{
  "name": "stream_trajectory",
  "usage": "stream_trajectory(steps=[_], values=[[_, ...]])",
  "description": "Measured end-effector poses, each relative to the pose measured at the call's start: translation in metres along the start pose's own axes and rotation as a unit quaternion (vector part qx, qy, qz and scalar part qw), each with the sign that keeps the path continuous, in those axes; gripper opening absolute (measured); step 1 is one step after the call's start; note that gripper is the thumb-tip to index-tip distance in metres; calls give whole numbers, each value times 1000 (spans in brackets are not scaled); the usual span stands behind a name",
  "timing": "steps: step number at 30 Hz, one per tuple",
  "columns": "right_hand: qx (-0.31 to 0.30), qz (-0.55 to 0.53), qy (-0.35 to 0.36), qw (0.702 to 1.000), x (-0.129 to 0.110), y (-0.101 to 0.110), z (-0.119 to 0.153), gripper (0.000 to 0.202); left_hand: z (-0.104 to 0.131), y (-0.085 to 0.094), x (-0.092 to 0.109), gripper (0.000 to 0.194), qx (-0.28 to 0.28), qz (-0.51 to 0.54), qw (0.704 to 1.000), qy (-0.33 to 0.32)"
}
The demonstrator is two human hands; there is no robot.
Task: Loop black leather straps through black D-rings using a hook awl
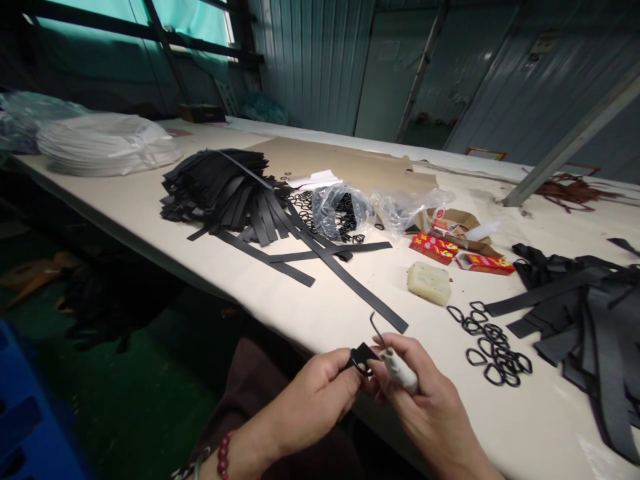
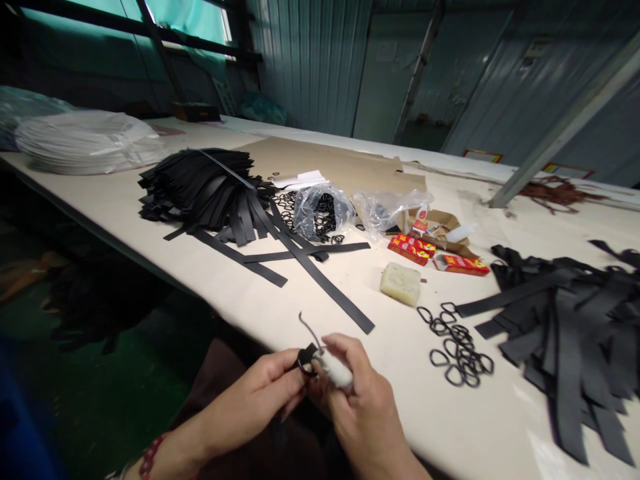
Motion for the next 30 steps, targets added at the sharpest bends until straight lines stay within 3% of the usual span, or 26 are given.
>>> stream_trajectory(steps=[2, 4, 5, 7, 9, 10, 11, 13, 15, 17, 20, 23, 25, 30], values=[[-17, -32, -97, 995, 10, -4, 0, 10, 1, -2, 10, 19, -8, -35, 998, -42], [-23, -35, -78, 996, 6, -4, 0, 7, 1, 0, 12, 19, 9, -78, 996, -53], [-12, -23, -25, 999, 0, -1, 0, 8, 0, 4, 12, 17, 42, -109, 991, -60], [15, 21, 119, 993, -16, 5, 3, 19, 1, 20, 11, 9, 158, -164, 971, -77], [20, 70, 249, 966, -31, 7, 13, 31, 4, 35, 6, 8, 265, -174, 946, -61], [21, 96, 295, 950, -36, 6, 18, 32, 6, 39, -1, 13, 287, -162, 944, -32], [25, 124, 333, 935, -41, 6, 22, 31, 6, 39, -9, 20, 280, -144, 949, 4], [36, 183, 390, 902, -49, 3, 28, 26, 8, 30, -24, 28, 213, -109, 969, 63], [45, 225, 416, 880, -53, 0, 32, 22, 12, 18, -32, 24, 139, -32, 985, 98], [51, 232, 420, 876, -54, -1, 36, 22, 18, 9, -36, 21, 89, 137, 978, 128], [36, 221, 416, 881, -48, -5, 46, 23, 24, 10, -37, 27, 94, 351, 922, 134], [-5, 206, 390, 897, -39, -13, 59, 26, 26, 19, -39, 25, 138, 344, 922, 114], [-22, 183, 347, 920, -32, -15, 64, 30, 27, 19, -41, 25, 137, 317, 931, 115], [-69, 5, 171, 983, -16, -14, 60, 37, 31, 15, -45, 27, 119, 235, 958, 115]])
Point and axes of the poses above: each hand's wrist, its own z-axis away from the middle knuckle, its own y-axis out of the back of the hand, x = y × z, the point moved 7 cm from there along -z, towards the middle knuckle, and after that the axes turned 12 degrees about x, right-handed, at the moved point
